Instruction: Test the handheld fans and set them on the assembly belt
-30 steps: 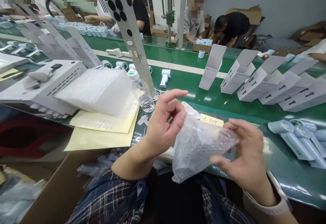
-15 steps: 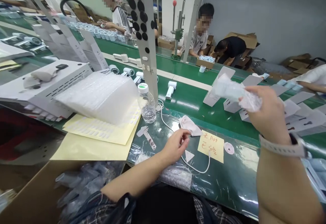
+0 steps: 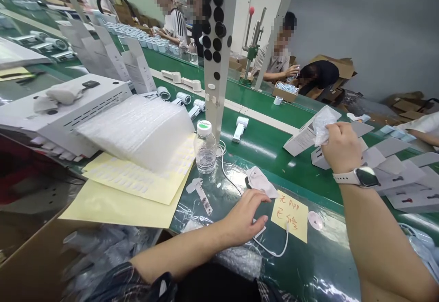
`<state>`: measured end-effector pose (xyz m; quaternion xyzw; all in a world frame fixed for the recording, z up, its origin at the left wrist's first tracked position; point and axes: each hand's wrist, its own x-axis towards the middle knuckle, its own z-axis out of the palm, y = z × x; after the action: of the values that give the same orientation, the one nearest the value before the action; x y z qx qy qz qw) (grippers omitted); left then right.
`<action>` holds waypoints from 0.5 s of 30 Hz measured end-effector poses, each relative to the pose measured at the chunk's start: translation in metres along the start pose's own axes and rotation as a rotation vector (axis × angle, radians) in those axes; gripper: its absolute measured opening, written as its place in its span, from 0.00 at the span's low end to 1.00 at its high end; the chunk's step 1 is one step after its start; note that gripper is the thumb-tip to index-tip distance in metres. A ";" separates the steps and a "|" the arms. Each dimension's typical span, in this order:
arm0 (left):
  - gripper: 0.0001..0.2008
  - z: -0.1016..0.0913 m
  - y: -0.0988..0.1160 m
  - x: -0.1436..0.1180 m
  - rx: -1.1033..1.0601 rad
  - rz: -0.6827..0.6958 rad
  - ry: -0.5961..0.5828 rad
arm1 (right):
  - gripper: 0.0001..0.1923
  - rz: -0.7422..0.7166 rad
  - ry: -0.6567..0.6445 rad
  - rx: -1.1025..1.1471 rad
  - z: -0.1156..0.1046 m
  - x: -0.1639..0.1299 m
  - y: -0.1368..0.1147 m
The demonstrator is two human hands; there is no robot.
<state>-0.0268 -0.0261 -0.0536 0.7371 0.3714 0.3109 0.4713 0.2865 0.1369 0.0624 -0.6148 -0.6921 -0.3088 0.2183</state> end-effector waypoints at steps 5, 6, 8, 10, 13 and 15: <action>0.22 0.000 -0.002 0.001 0.001 -0.001 0.003 | 0.18 0.023 -0.208 -0.057 -0.007 0.026 -0.011; 0.22 0.000 -0.003 0.001 0.002 -0.002 0.010 | 0.19 0.069 -0.253 -0.064 -0.009 0.030 -0.013; 0.22 0.000 -0.004 0.002 0.002 -0.003 0.014 | 0.22 0.158 -0.323 -0.067 -0.013 0.039 -0.015; 0.23 0.001 -0.005 0.003 -0.001 -0.008 0.008 | 0.23 0.226 -0.378 -0.067 -0.016 0.049 -0.012; 0.23 0.002 -0.004 0.004 -0.003 -0.034 -0.013 | 0.23 0.315 -0.440 -0.096 -0.017 0.064 -0.003; 0.24 0.002 -0.004 0.005 -0.002 -0.053 -0.024 | 0.23 0.366 -0.489 -0.131 -0.015 0.076 0.005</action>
<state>-0.0236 -0.0223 -0.0576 0.7302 0.3847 0.2899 0.4845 0.2789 0.1813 0.1252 -0.7979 -0.5807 -0.1513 0.0572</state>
